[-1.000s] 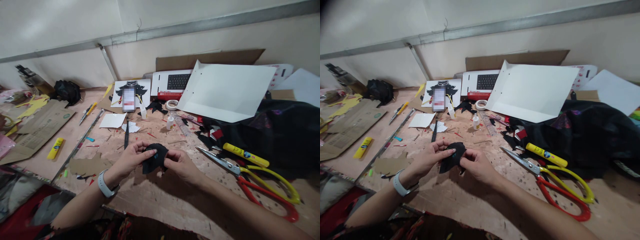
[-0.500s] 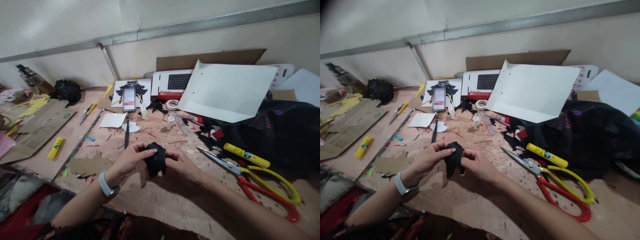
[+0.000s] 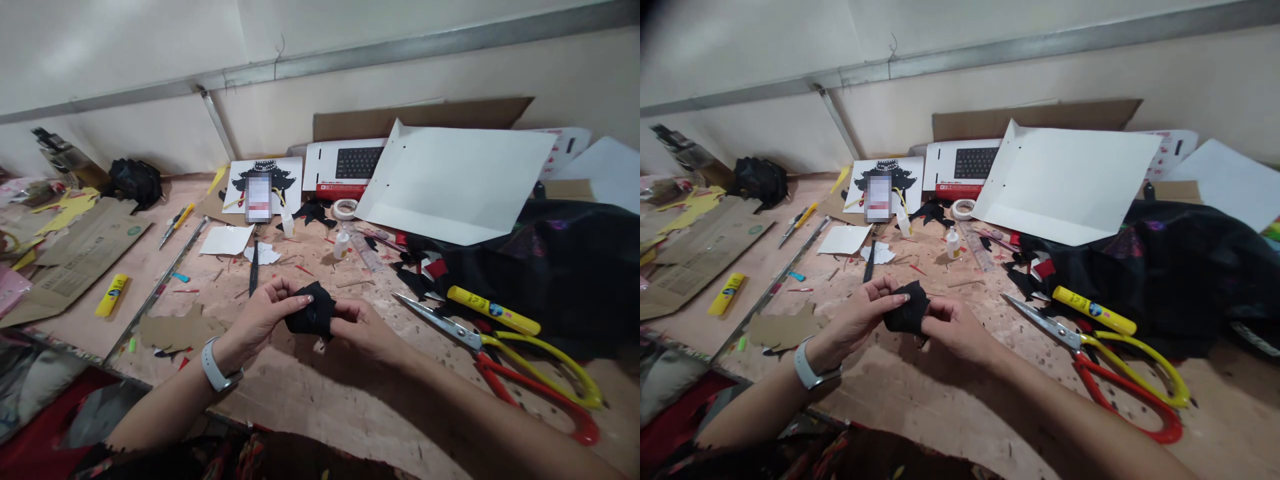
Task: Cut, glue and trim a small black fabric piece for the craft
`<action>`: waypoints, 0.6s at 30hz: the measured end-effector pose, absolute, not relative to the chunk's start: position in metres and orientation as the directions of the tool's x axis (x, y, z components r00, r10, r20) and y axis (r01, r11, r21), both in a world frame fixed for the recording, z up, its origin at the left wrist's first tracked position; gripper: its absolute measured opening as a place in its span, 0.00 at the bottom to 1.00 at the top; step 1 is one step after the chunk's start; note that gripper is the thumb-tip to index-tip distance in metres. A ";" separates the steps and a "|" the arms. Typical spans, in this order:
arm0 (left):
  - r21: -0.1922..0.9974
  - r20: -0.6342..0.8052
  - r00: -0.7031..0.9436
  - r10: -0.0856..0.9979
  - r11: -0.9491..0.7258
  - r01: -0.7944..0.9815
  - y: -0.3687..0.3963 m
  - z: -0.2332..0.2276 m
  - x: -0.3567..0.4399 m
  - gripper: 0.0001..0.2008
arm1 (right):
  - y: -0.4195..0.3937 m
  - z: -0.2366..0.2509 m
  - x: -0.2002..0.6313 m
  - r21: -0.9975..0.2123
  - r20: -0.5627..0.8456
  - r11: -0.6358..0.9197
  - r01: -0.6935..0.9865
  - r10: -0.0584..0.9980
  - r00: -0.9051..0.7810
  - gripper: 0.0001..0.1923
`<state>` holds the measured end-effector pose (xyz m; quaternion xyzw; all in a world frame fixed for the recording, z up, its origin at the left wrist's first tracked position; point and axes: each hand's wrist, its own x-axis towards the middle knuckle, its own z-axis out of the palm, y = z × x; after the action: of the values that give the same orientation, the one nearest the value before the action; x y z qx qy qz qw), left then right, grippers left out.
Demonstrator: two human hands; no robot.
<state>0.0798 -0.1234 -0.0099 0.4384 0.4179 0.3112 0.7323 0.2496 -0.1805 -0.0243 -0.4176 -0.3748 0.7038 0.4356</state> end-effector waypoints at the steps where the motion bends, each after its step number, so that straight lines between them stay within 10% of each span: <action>1: 0.907 -0.335 0.457 0.824 0.413 -0.079 -0.123 -0.010 0.080 0.16 | -0.180 -0.025 0.251 -0.905 -0.244 -0.318 -0.281 0.932 -0.269 0.08; 7: 0.985 -0.167 0.287 0.943 0.172 0.009 -0.125 -0.006 0.078 0.18 | -0.177 -0.024 0.262 -0.979 -0.026 0.005 0.203 0.988 -0.151 0.08; 11: 0.934 -0.306 0.467 0.829 0.358 -0.024 -0.140 -0.002 0.077 0.16 | -0.179 -0.019 0.267 -0.477 0.434 0.445 0.758 0.869 -0.237 0.09; 14: 0.815 -0.400 0.533 0.745 0.555 -0.164 -0.152 -0.003 0.079 0.16 | -0.182 -0.019 0.265 -0.094 0.583 0.520 0.849 0.720 -0.376 0.10; 18: 0.734 -0.451 0.517 0.728 0.632 -0.249 -0.156 -0.009 0.082 0.14 | -0.184 -0.022 0.262 0.083 0.608 0.564 0.822 0.625 -0.490 0.11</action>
<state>0.0824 -0.1556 -0.0089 0.3072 0.3894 0.2996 0.8150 0.2624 -0.1837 -0.0219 -0.4290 -0.8431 -0.1850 0.2662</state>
